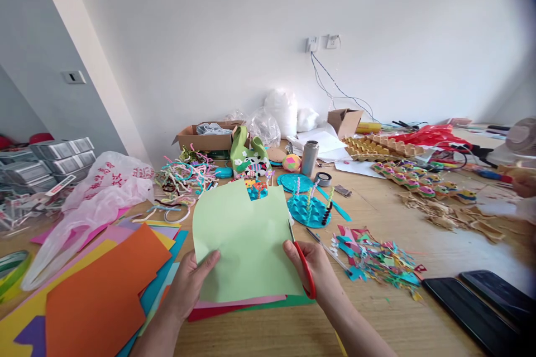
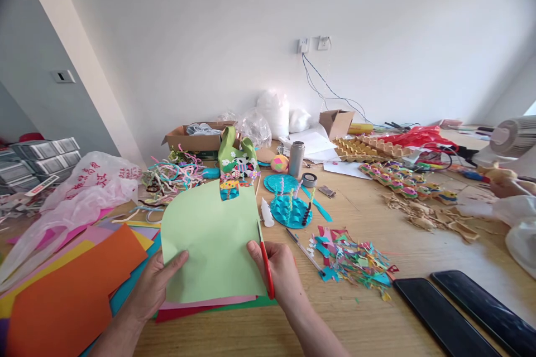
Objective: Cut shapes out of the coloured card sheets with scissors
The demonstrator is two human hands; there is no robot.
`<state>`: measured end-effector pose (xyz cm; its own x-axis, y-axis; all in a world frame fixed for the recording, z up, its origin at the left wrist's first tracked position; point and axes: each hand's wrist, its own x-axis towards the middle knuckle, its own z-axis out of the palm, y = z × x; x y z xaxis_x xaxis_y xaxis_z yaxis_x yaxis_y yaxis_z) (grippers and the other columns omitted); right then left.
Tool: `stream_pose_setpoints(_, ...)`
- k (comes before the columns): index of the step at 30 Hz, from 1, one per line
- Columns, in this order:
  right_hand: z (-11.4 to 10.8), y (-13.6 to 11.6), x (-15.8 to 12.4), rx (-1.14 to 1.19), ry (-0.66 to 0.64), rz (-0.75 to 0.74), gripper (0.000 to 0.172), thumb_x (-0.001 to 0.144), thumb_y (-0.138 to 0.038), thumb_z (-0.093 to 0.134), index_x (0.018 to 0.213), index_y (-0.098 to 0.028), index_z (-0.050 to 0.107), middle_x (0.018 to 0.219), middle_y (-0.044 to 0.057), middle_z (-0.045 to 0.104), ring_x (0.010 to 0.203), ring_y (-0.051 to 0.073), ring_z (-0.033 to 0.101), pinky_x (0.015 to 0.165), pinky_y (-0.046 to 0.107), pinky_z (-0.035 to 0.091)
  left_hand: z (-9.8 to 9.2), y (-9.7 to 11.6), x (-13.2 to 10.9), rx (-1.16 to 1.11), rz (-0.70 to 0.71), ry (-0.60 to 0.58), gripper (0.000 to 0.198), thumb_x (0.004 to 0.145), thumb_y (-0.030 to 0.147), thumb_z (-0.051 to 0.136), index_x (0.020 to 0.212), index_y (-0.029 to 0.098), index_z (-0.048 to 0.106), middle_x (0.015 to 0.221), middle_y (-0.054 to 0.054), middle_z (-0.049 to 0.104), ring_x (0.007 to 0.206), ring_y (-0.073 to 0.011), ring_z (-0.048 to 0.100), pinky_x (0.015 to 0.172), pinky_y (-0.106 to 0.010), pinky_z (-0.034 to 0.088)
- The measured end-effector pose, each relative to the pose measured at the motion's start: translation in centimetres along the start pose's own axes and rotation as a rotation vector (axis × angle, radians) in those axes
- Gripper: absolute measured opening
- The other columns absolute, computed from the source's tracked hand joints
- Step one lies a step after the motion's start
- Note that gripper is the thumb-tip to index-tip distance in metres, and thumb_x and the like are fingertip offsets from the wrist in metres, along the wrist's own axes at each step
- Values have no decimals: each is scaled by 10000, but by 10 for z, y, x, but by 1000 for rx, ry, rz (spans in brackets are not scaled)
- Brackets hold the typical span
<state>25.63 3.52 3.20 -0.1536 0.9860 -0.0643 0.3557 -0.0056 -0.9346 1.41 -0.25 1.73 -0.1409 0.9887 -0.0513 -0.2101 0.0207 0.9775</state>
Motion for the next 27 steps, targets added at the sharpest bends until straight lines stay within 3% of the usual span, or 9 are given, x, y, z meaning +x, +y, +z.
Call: stream_pose_setpoints(27,-2,-2,2,38,63,-43,599,684,-729,575,531,-237,270,540,-58,179,497,83,183,446,243,113,1,3,-1,36,-27,-75,468,691,497,758,1038,183,737,1032,-98,762,1030,-346,670,864,-418,536)
